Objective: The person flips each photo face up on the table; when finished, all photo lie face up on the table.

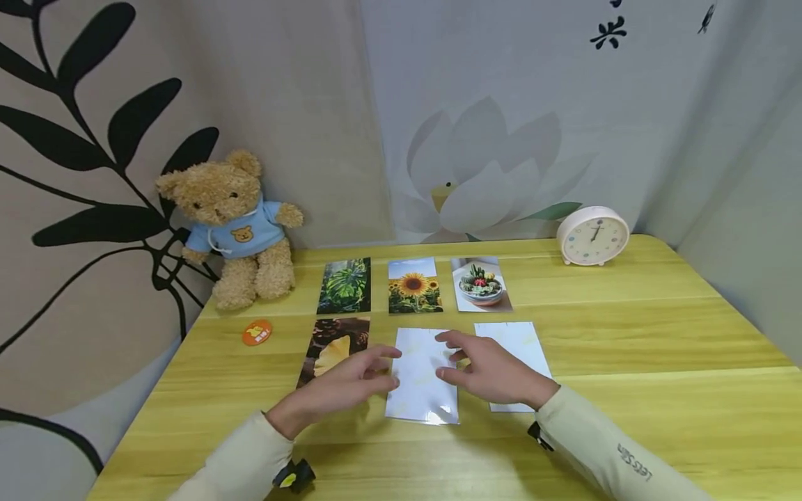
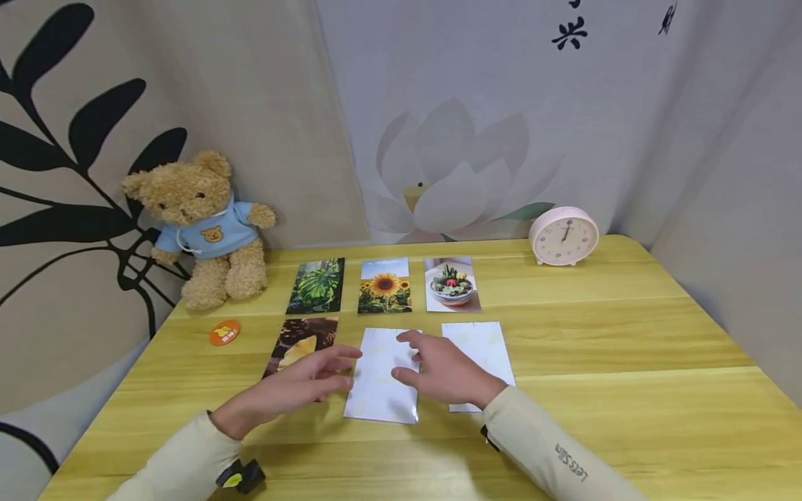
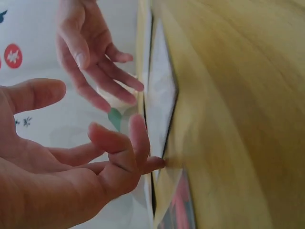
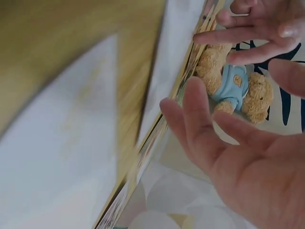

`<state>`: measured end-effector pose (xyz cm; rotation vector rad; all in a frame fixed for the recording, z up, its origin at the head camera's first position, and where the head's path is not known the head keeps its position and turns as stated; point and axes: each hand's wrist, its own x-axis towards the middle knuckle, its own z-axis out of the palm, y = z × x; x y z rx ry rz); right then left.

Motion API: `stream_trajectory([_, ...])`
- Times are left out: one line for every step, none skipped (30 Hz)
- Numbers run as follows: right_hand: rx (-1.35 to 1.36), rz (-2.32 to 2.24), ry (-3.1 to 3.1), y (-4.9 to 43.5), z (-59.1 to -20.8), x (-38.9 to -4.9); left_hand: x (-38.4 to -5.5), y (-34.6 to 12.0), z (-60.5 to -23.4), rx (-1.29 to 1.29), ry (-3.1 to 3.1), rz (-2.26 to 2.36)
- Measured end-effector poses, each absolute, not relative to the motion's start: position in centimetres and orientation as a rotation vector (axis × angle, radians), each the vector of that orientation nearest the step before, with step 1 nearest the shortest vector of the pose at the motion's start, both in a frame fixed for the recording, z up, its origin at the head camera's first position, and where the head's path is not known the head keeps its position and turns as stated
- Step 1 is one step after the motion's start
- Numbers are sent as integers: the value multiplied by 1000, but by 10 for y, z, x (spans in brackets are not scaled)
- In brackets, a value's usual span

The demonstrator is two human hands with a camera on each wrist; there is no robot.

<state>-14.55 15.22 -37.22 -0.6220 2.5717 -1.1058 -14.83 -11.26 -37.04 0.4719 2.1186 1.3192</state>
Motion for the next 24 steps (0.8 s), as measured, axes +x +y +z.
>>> stream_trajectory([-622, -1101, 2577, 156, -373, -144, -148, -111, -371, 474, 2125, 1318])
stream_trajectory([-623, -1099, 2577, 158, -374, -142, -147, -110, -372, 474, 2132, 1316])
stream_trajectory([-627, -1100, 2571, 161, -375, -140, -147, -109, -373, 473, 2139, 1315])
stream_trajectory([-634, -1095, 2569, 163, -376, -139, -146, -109, -374, 471, 2146, 1312])
stream_trajectory([-638, -1095, 2565, 164, -377, -138, -146, -108, -374, 470, 2151, 1311])
stream_trajectory([-643, -1093, 2565, 165, -378, -137, -145, -108, -374, 468, 2156, 1311])
stream_trajectory([-648, -1093, 2564, 166, -378, -137, -146, -108, -374, 467, 2162, 1309])
stream_trajectory([-653, -1089, 2568, 166, -379, -138, -146, -108, -373, 463, 2168, 1310])
stream_trajectory([-659, -1083, 2576, 166, -378, -138, -147, -108, -373, 457, 2173, 1312])
stream_trajectory([-666, -1071, 2588, 165, -378, -138, -147, -108, -372, 447, 2178, 1316])
stream_trajectory([-673, -1057, 2600, 164, -378, -139, -148, -108, -372, 432, 2183, 1321])
stream_trajectory([-681, -1041, 2612, 162, -378, -139, -149, -109, -372, 414, 2187, 1327])
stream_trajectory([-691, -1023, 2623, 161, -377, -139, -150, -109, -372, 396, 2192, 1336])
stream_trajectory([-698, -1004, 2632, 159, -377, -139, -151, -110, -372, 372, 2193, 1348])
stream_trajectory([-704, -985, 2642, 158, -377, -140, -152, -111, -373, 351, 2195, 1360])
stream_trajectory([-708, -965, 2652, 156, -377, -140, -153, -112, -374, 332, 2198, 1374])
stream_trajectory([-709, -947, 2663, 155, -377, -140, -154, -112, -375, 319, 2201, 1390])
stream_trajectory([-704, -933, 2671, 154, -377, -140, -155, -113, -376, 311, 2200, 1410])
stream_trajectory([-701, -919, 2682, 153, -377, -140, -156, -114, -377, 306, 2196, 1434])
stream_trajectory([-698, -909, 2691, 152, -377, -139, -158, -115, -378, 303, 2194, 1460])
stream_trajectory([-697, -900, 2698, 151, -378, -139, -159, -116, -379, 300, 2196, 1481])
stream_trajectory([-703, -893, 2704, 150, -378, -139, -160, -117, -380, 298, 2196, 1509])
stream_trajectory([-713, -890, 2709, 149, -379, -139, -162, -119, -381, 293, 2194, 1536])
stream_trajectory([-726, -892, 2712, 147, -380, -140, -163, -120, -381, 285, 2193, 1563])
